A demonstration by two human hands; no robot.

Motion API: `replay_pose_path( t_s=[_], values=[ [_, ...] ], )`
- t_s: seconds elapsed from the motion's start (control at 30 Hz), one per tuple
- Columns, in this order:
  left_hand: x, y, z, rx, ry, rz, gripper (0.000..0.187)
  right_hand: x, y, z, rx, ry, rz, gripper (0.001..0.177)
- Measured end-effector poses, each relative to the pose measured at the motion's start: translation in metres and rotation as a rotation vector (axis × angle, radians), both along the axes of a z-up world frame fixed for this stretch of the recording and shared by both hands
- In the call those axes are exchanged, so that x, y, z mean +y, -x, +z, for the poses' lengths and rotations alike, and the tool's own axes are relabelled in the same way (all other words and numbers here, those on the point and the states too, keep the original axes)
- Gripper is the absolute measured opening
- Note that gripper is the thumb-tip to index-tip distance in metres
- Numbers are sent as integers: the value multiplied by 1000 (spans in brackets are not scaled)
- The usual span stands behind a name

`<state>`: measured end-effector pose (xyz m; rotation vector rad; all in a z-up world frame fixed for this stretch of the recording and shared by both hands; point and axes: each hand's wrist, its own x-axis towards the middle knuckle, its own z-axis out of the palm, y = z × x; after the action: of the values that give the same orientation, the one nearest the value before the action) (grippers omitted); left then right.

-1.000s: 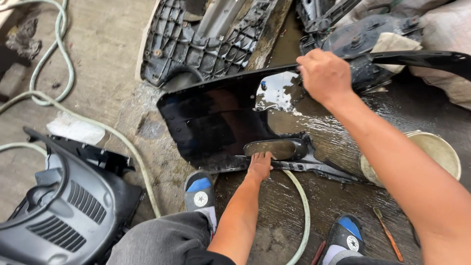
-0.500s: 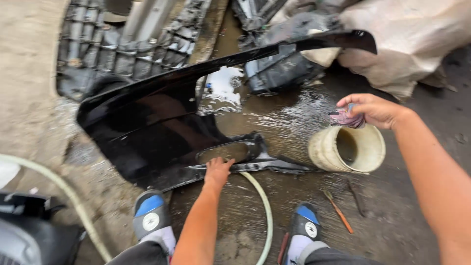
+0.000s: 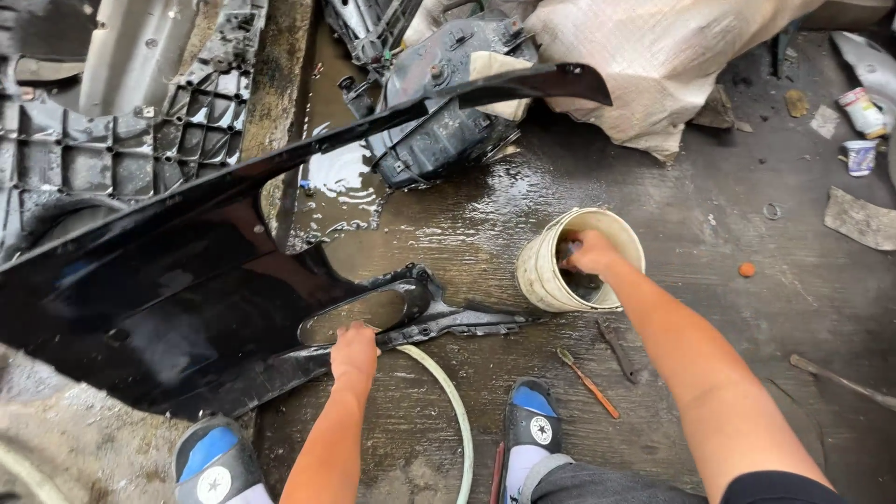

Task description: Cleaning motorcycle fairings using a brush, cloth, and water hose.

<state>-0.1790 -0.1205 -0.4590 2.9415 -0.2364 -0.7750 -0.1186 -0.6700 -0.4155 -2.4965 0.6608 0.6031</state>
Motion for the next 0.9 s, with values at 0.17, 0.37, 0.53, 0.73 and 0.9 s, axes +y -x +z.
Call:
replay_pose_path(
  t_s=[0.17,0.37,0.53,0.73,0.9],
  values=[
    [-7,4,40,-20,26,114,37,2,5,-44,100,225,93,62],
    [-4,1,46,11,43,192,39,-28,13,-66,108,217,150,62],
    [-12,8,60,-2,-3,245,37,19,20,84,3,6,210,53],
    [-10,11,84,-163,-157,312,90,90,1,228,92,-37,256,61],
    [-4,2,116,-10,-120,262,125,227,-18,265,53,-114,445,61]
  ],
)
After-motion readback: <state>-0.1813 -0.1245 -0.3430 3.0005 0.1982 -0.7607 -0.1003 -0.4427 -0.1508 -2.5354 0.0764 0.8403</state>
